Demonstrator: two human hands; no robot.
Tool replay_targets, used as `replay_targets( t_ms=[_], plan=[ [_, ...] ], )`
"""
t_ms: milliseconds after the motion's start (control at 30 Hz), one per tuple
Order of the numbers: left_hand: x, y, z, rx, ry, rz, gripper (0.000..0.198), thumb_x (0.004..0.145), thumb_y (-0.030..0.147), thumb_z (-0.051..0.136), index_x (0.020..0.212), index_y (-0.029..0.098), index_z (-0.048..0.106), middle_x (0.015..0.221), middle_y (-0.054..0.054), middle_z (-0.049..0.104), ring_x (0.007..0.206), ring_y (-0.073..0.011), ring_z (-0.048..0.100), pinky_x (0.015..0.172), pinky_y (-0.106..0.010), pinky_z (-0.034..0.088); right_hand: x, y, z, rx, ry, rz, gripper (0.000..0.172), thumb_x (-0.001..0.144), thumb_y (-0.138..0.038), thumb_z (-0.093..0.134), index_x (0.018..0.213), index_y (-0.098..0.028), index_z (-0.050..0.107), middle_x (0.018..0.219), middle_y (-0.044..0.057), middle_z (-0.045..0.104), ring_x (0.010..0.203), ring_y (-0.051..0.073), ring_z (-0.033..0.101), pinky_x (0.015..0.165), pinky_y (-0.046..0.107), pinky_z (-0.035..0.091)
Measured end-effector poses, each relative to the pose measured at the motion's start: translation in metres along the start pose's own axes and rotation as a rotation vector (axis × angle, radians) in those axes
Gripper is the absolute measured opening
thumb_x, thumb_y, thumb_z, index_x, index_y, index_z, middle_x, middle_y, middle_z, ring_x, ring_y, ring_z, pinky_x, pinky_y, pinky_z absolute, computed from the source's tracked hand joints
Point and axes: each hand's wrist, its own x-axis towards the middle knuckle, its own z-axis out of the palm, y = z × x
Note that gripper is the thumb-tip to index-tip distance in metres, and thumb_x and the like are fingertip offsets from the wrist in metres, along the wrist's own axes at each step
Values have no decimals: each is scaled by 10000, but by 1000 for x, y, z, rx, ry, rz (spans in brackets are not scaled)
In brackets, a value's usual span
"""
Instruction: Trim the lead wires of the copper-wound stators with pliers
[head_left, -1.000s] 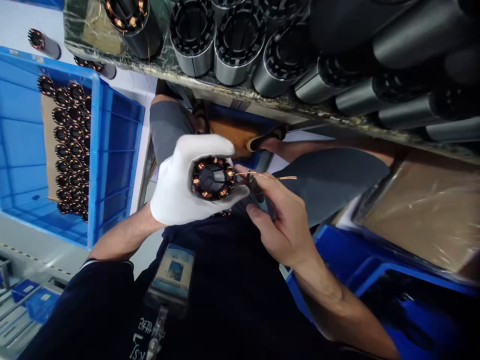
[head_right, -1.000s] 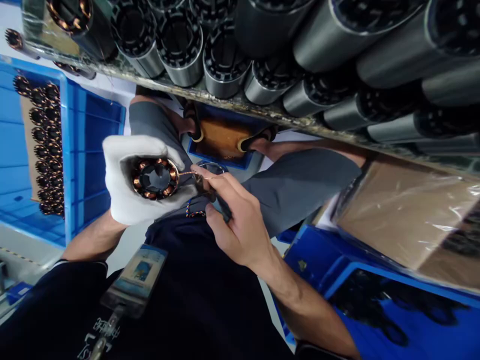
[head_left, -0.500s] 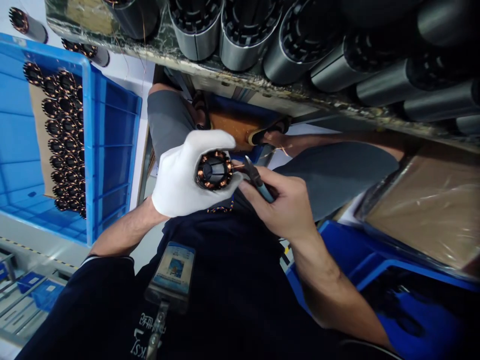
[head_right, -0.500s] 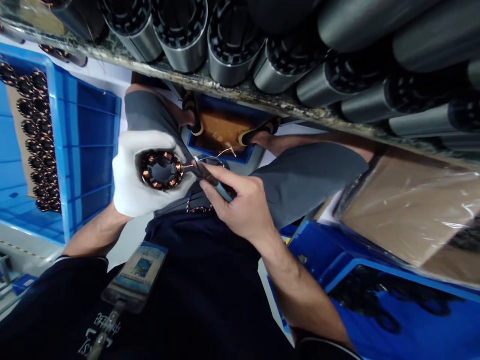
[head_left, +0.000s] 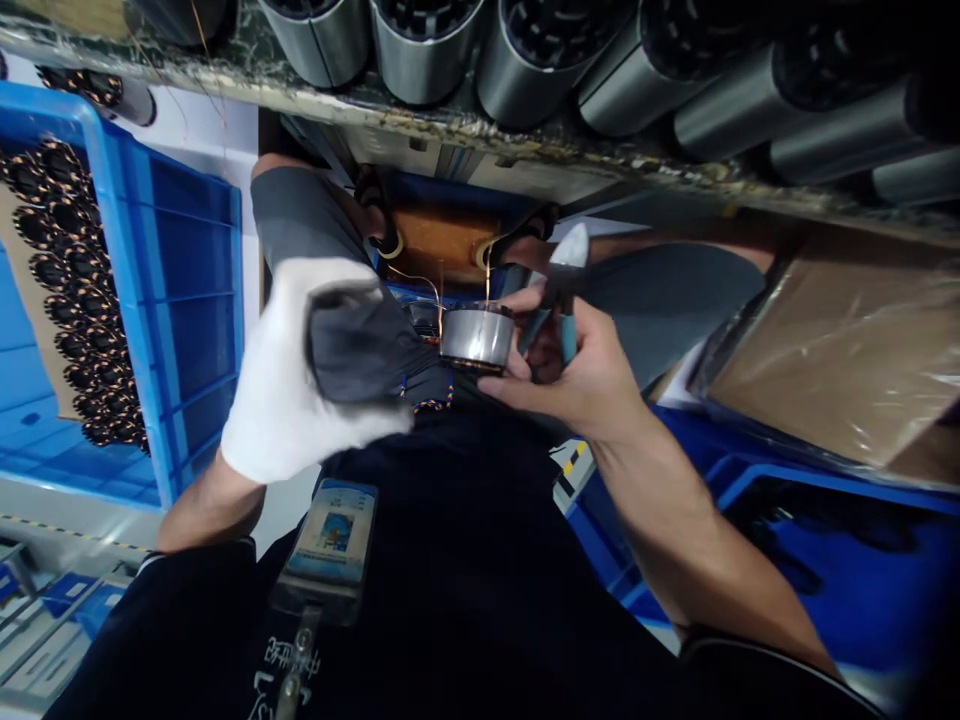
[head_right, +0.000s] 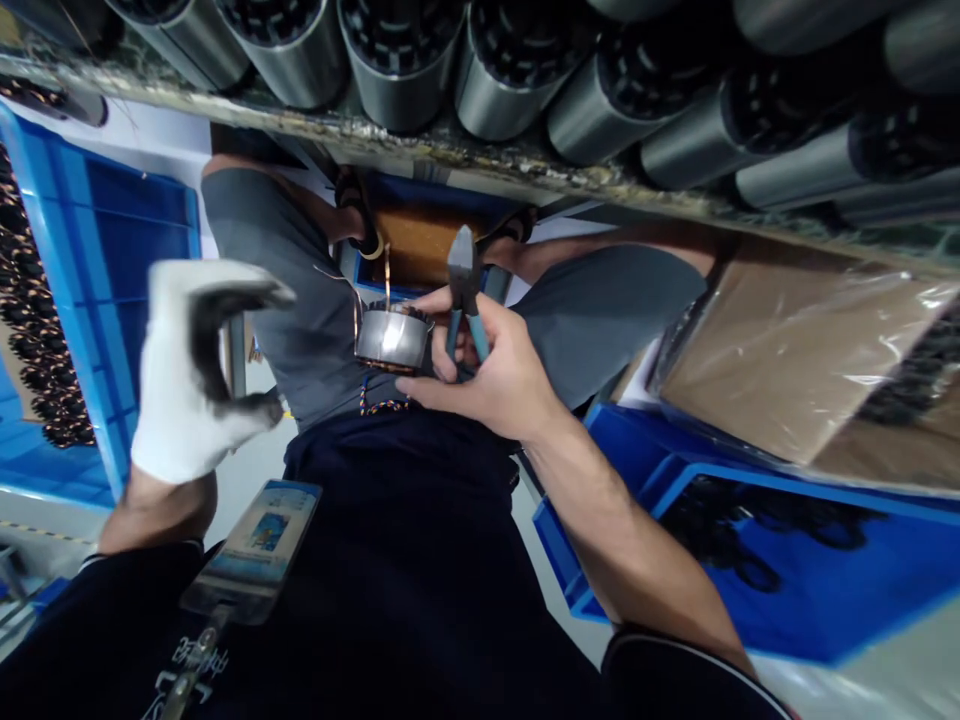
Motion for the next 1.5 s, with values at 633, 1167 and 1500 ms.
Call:
replay_targets(
  t_ms=[633,1167,1500],
  plan=[
    [23,14,43,-418,-446,-111,287,893,272,927,1054,193,703,1040,-24,782,963,-199,777,889,-313,657,-48,-83,-19,-1329,-312,-472,744,1034,-207,580,1765,-331,521,1289,129,742,1114,394,755,936,564,638],
    [21,17,63,-63,-326,-123,301,825,289,855,967,256,591,875,5,727,791,-222,699,741,-382,560,-47,-77,-19,-1312,-269,-378,721,1066,-310,628,1772,-405,521,956,37,714,811,269,692,701,429,564],
    [15,25,71,-11,-305,-158,302,807,320,847,985,273,608,860,-9,737,780,-241,700,743,-399,572,-40,-73,-20,-1370,-256,-479,650,1074,-272,593,1722,-230,605,1006,70,747,846,276,718,672,462,532]
  ],
)
